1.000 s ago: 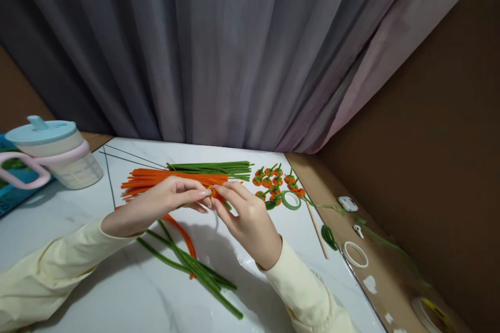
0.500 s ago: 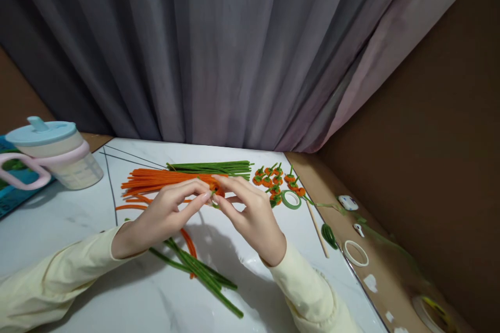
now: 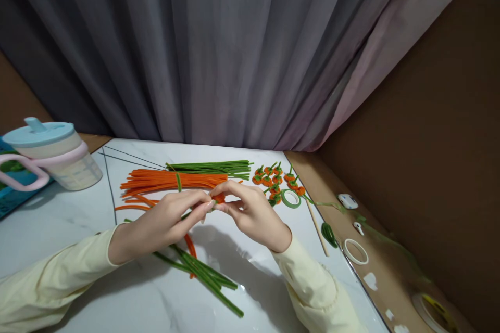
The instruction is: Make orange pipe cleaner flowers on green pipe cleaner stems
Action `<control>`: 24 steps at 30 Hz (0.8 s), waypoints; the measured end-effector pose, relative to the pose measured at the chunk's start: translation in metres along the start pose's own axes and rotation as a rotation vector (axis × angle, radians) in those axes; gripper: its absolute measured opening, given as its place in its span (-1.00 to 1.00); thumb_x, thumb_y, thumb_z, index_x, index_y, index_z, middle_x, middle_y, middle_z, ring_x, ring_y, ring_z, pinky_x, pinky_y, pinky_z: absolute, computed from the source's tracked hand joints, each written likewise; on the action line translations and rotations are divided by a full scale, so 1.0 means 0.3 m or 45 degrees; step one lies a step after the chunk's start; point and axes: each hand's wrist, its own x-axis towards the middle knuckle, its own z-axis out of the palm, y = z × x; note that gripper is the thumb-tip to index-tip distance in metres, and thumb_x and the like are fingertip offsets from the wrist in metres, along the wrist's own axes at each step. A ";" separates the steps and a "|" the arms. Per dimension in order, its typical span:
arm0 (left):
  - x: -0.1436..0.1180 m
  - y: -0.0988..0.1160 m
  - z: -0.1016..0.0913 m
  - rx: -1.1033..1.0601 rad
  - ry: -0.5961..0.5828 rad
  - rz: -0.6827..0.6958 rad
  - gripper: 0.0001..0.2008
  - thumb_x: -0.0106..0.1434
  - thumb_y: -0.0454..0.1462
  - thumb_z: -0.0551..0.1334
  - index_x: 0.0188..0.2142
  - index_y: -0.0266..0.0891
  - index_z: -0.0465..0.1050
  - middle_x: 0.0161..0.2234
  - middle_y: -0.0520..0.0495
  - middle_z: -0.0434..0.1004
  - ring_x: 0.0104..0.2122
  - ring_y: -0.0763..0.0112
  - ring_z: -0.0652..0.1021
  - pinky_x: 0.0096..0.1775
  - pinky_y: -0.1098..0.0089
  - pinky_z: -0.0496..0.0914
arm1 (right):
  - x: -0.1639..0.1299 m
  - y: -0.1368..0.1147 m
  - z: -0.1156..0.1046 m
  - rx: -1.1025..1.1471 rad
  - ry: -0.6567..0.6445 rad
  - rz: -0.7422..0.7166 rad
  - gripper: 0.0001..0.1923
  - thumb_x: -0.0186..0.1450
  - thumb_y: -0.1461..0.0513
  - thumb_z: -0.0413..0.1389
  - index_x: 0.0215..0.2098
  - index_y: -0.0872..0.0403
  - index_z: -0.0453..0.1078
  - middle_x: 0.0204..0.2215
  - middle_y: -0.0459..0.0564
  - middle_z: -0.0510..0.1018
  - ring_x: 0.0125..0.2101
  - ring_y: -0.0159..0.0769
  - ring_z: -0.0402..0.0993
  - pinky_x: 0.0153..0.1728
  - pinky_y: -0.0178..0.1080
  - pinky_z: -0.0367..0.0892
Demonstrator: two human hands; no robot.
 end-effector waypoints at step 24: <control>0.022 0.001 0.005 -0.462 0.079 -0.426 -0.79 0.24 -0.26 0.10 -0.45 -0.27 0.43 -0.41 -0.01 0.46 -0.35 0.42 0.45 -0.32 0.47 0.26 | 0.000 0.009 0.073 0.329 0.441 0.185 -0.87 0.18 0.25 0.17 -0.28 0.08 0.47 -0.34 -0.02 0.57 -0.36 -0.34 0.51 -0.36 -0.32 0.46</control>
